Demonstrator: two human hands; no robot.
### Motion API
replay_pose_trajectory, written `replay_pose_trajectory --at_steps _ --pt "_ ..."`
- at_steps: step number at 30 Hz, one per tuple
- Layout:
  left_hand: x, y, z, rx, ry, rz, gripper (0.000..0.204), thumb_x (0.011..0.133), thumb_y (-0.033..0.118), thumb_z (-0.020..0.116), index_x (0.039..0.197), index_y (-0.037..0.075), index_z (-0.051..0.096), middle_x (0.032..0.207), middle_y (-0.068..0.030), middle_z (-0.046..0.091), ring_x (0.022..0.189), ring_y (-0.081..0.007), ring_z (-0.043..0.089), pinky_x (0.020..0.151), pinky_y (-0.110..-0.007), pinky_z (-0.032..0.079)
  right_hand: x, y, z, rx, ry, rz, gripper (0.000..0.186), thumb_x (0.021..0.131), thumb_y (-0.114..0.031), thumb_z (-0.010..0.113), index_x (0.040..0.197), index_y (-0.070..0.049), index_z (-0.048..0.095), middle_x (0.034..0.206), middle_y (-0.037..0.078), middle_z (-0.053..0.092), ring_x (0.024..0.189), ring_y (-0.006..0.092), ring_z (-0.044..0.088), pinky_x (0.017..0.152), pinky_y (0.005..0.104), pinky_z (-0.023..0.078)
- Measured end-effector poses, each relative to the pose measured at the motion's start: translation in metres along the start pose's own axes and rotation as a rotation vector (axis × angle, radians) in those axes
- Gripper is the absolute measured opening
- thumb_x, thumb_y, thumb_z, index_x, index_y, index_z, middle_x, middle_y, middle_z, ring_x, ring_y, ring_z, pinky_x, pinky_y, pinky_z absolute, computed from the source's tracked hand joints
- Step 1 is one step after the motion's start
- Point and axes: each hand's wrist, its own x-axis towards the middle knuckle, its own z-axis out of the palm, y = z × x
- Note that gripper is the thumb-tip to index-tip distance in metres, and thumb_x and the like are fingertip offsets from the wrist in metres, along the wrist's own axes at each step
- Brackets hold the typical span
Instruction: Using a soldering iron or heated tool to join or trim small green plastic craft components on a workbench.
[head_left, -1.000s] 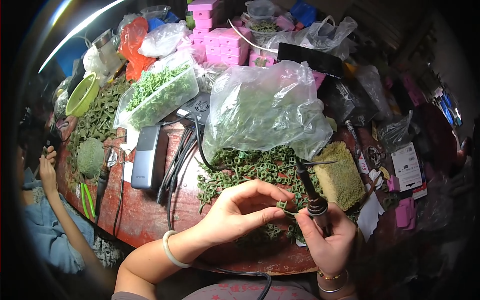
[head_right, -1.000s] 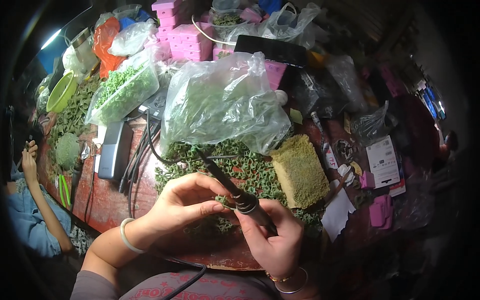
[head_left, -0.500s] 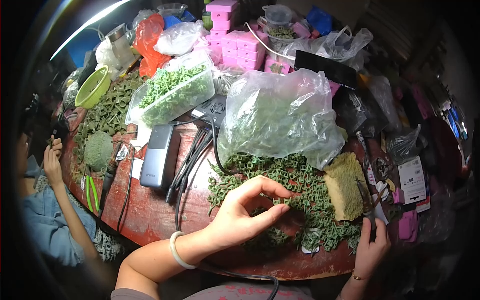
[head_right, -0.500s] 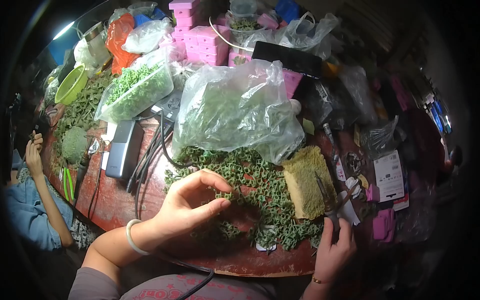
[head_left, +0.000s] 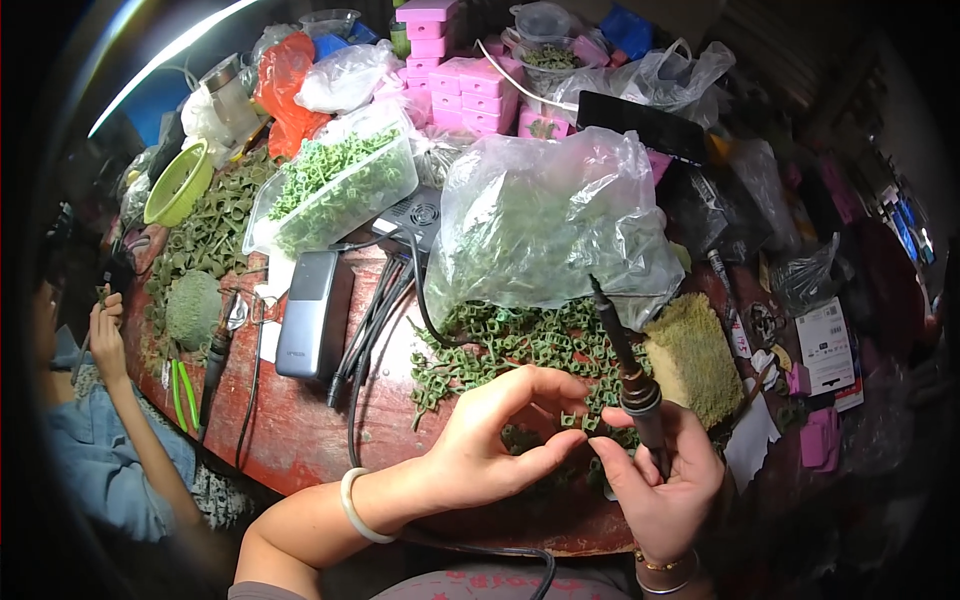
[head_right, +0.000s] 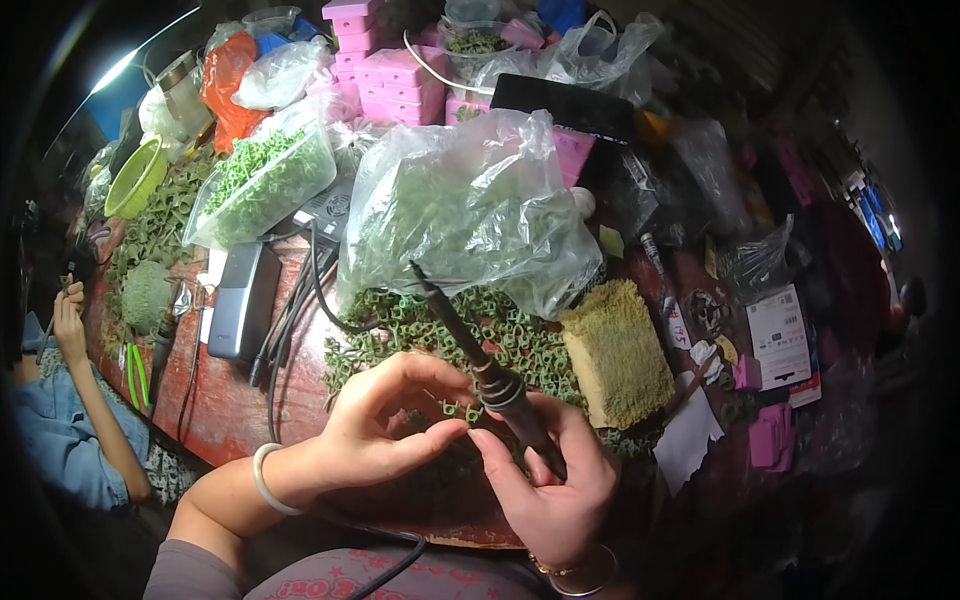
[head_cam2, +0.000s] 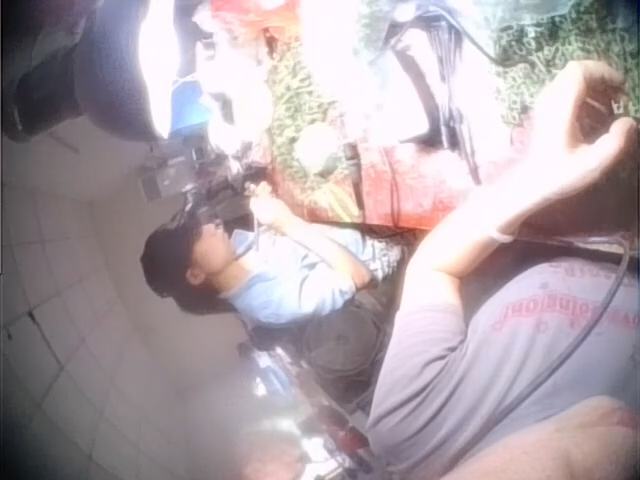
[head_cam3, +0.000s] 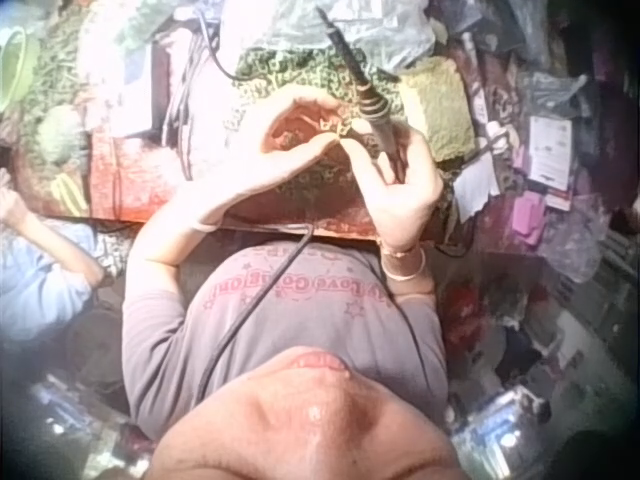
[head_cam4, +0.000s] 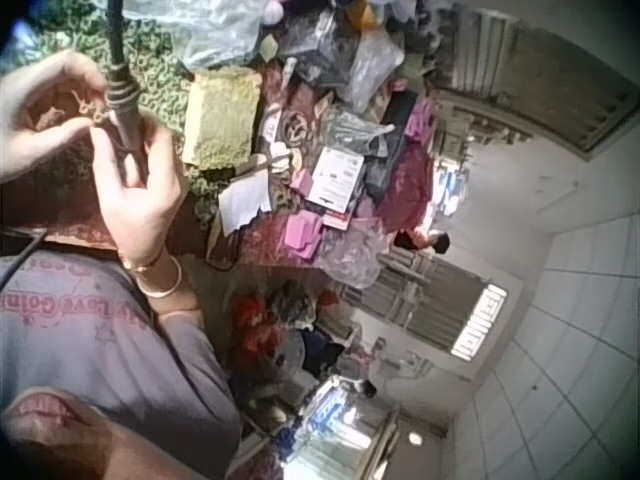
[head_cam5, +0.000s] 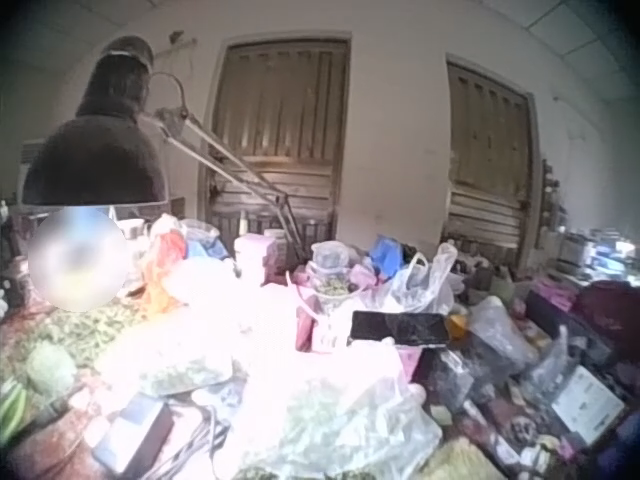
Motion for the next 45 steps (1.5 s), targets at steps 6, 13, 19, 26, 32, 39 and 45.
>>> replay_pose_trajectory --at_steps 6,13,19,26,32,39,45 --pt "-0.001 -0.001 0.000 0.016 -0.020 0.028 0.038 0.081 -0.004 0.070 0.116 -0.004 0.054 0.110 -0.0121 0.062 0.100 -0.0176 0.064 0.074 -0.026 0.055 -0.002 0.002 0.000 -0.019 -0.028 0.003 0.030 0.076 0.008 0.071 0.103 -0.001 0.060 0.093 0.001 0.068 0.055 -0.0041 0.035 0.048 0.0142 0.027" --pt "0.000 -0.002 0.000 0.037 -0.029 0.036 0.038 0.081 -0.004 0.071 0.115 -0.003 0.055 0.110 -0.0128 0.061 0.099 -0.0184 0.065 0.073 -0.025 0.055 0.000 0.008 0.000 0.031 -0.024 -0.013 0.023 0.081 0.001 0.071 0.102 0.000 0.064 0.087 0.000 0.070 0.062 -0.0009 0.053 0.051 0.0157 0.038" --pt "0.002 0.000 -0.003 -0.053 -0.006 -0.023 0.036 0.083 -0.005 0.069 0.115 -0.003 0.055 0.110 -0.0115 0.060 0.101 -0.0173 0.063 0.075 -0.025 0.054 0.004 0.005 0.002 0.071 0.069 -0.052 0.021 0.083 0.003 0.068 0.102 0.004 0.061 0.084 0.005 0.069 0.073 0.0042 0.060 0.063 0.0183 0.046" --pt "0.001 -0.001 -0.007 -0.683 -0.013 -0.338 0.023 0.091 0.001 0.060 0.112 0.002 0.053 0.100 -0.0044 0.057 0.087 -0.0124 0.060 0.072 -0.026 0.051 -0.014 0.034 -0.060 -0.402 0.342 -0.130 0.015 0.089 -0.005 0.065 0.099 0.004 0.060 0.081 0.002 0.064 0.071 0.0073 0.056 0.063 0.0217 0.045" --pt "0.001 0.005 -0.017 -0.659 -0.070 -0.474 0.010 0.093 0.010 0.061 0.102 0.005 0.060 0.082 0.0010 0.056 0.063 -0.0037 0.046 0.052 -0.019 0.034 -0.024 0.059 -0.104 -0.923 0.348 -0.239 0.018 0.092 -0.009 0.063 0.102 0.005 0.059 0.080 0.007 0.062 0.071 0.0128 0.056 0.062 0.0315 0.046" --pt "0.032 0.051 -0.031 -0.300 0.115 -0.319 0.010 0.092 0.013 0.064 0.097 0.005 0.061 0.082 0.0021 0.059 0.063 -0.0023 0.048 0.053 -0.017 0.037 -0.023 0.068 -0.081 -0.558 0.606 -0.199 0.021 0.091 -0.018 0.062 0.089 0.002 0.057 0.072 0.010 0.058 0.060 0.0220 0.054 0.056 0.0327 0.043" --pt "0.133 0.074 -0.042 0.737 0.362 0.098 0.034 0.084 0.029 0.074 0.093 -0.001 0.060 0.071 -0.0060 0.060 0.062 -0.0092 0.056 0.056 -0.024 0.046 -0.021 0.067 -0.088 -0.550 0.507 -0.274 0.025 0.090 -0.024 0.065 0.084 -0.001 0.058 0.069 0.008 0.059 0.055 0.0205 0.055 0.051 0.0317 0.041"
